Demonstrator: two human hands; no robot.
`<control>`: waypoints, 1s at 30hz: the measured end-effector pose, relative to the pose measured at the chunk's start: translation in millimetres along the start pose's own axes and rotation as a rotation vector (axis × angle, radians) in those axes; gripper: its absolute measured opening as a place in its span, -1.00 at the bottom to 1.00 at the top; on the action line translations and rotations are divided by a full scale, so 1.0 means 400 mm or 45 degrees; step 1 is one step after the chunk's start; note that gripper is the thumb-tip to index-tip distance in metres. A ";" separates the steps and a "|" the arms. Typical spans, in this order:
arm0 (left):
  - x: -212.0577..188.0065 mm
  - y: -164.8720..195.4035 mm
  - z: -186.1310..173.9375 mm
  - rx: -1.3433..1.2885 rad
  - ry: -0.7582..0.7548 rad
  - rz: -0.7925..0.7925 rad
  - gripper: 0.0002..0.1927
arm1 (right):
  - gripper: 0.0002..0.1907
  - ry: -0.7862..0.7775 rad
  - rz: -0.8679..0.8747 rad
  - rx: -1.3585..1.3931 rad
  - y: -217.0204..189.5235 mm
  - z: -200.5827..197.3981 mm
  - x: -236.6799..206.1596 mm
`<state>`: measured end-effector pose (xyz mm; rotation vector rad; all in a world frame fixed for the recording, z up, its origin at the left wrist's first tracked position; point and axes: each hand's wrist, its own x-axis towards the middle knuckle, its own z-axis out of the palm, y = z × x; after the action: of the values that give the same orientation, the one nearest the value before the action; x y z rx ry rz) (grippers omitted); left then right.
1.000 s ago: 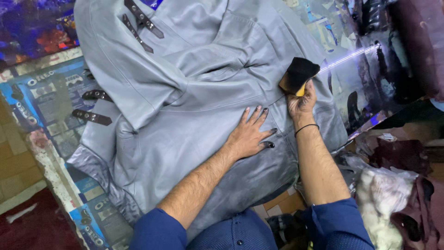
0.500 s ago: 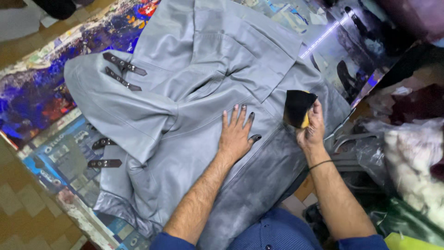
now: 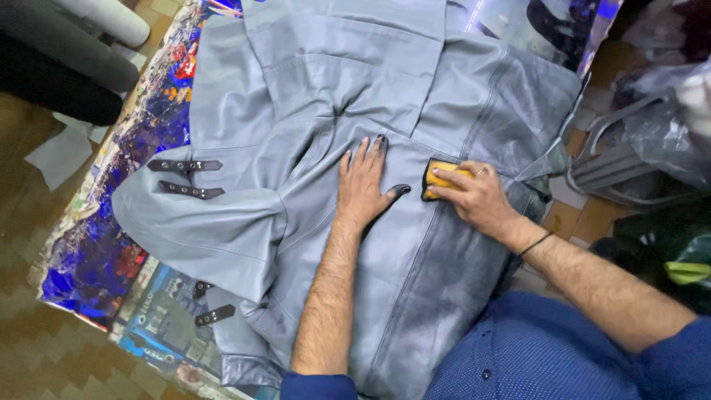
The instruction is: The person wipes a gray leather jacket on a workbench using a yellow sponge. They repeatedly rub the surface, reposition the jacket, and continue cleaning different areas. A second person is visible in the background working on a separate piece of material.
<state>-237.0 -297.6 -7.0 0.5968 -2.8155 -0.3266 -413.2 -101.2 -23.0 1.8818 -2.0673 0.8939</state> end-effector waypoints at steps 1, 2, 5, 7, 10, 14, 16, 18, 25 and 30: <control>0.000 -0.006 -0.006 0.023 -0.015 0.000 0.11 | -0.62 -0.058 -0.095 -0.061 -0.004 0.010 0.009; -0.002 -0.008 -0.012 0.042 -0.027 -0.005 0.16 | -0.64 -0.015 -0.005 -0.108 -0.006 0.020 0.014; -0.014 -0.003 -0.023 0.000 -0.043 -0.026 0.25 | -0.70 0.021 0.136 -0.123 -0.002 0.050 0.024; -0.019 0.002 -0.029 -0.031 -0.060 -0.044 0.28 | -0.71 -0.048 0.039 0.033 0.004 0.061 0.032; -0.013 0.003 -0.036 -0.020 -0.073 -0.043 0.30 | -0.69 -0.110 -0.147 0.079 0.011 0.059 0.055; -0.016 0.004 -0.039 -0.025 -0.095 -0.058 0.30 | -0.71 -0.024 -0.075 -0.023 0.014 0.051 0.096; -0.018 0.003 -0.039 -0.030 -0.106 -0.063 0.30 | -0.69 -0.125 -0.232 0.207 0.020 0.043 0.101; -0.020 0.002 -0.037 -0.030 -0.123 -0.082 0.28 | -0.67 -0.254 -0.234 0.157 0.034 0.029 0.089; -0.032 -0.009 -0.022 -0.051 -0.037 -0.037 0.26 | -0.65 -0.276 -0.277 0.109 0.037 -0.029 0.028; -0.097 0.001 -0.024 -0.043 0.104 -0.097 0.18 | -0.74 -0.122 0.009 -0.136 -0.007 -0.029 0.050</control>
<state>-199.9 -282.5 -5.4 0.6956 -2.7090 -0.3548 -416.7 -111.4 -2.5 1.8966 -2.1323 0.6923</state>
